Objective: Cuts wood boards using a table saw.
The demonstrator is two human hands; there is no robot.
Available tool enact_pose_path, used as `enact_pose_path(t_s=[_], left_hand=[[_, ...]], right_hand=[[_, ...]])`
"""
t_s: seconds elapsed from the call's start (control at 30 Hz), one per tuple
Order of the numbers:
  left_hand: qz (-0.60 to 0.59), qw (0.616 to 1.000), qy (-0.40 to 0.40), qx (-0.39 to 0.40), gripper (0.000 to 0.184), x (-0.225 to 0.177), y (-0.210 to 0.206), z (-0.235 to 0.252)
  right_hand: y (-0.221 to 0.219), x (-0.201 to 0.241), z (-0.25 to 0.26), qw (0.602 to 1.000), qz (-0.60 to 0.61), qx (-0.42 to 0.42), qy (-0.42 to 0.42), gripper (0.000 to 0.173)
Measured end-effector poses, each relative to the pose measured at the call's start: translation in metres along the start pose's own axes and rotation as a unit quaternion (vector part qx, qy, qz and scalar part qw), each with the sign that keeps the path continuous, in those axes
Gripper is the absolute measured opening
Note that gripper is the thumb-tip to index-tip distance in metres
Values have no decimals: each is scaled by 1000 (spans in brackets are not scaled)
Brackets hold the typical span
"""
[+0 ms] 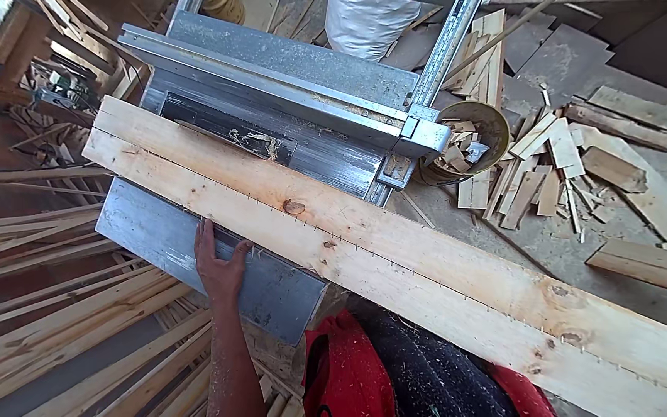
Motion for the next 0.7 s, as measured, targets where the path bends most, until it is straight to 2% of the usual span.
enact_pose_path(t_s=[0.2, 0.37, 0.5, 0.57, 0.67, 0.7], left_hand=[[-3, 1000, -7, -5, 98, -1, 1, 2], [-4, 1000, -10, -3, 98, 1, 3, 5], [-8, 1000, -10, -4, 98, 3, 5, 8], [-8, 1000, -10, -3, 97, 6, 7, 10], [-8, 1000, -2, 2, 97, 9, 9, 13], [-10, 1000, -1, 2, 96, 10, 10, 14]], right_hand=[[26, -65, 55, 992, 124, -6, 22, 52], [26, -73, 64, 991, 130, -16, -1, 55], [31, -92, 82, 987, 155, 34, 29, 55], [23, -80, 70, 990, 141, -18, 2, 54], [27, -92, 89, 982, 172, 55, 57, 59], [28, -95, 93, 982, 178, 34, 61, 61]])
Point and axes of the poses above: each hand's wrist, its own z-axis towards the middle knuckle, its own y-axis out of the back of the hand, x = y × z, the point moved 9 cm from there along z, towards the middle knuckle, and after that the axes turned 14 degrees about x, right-handed, at the moved point
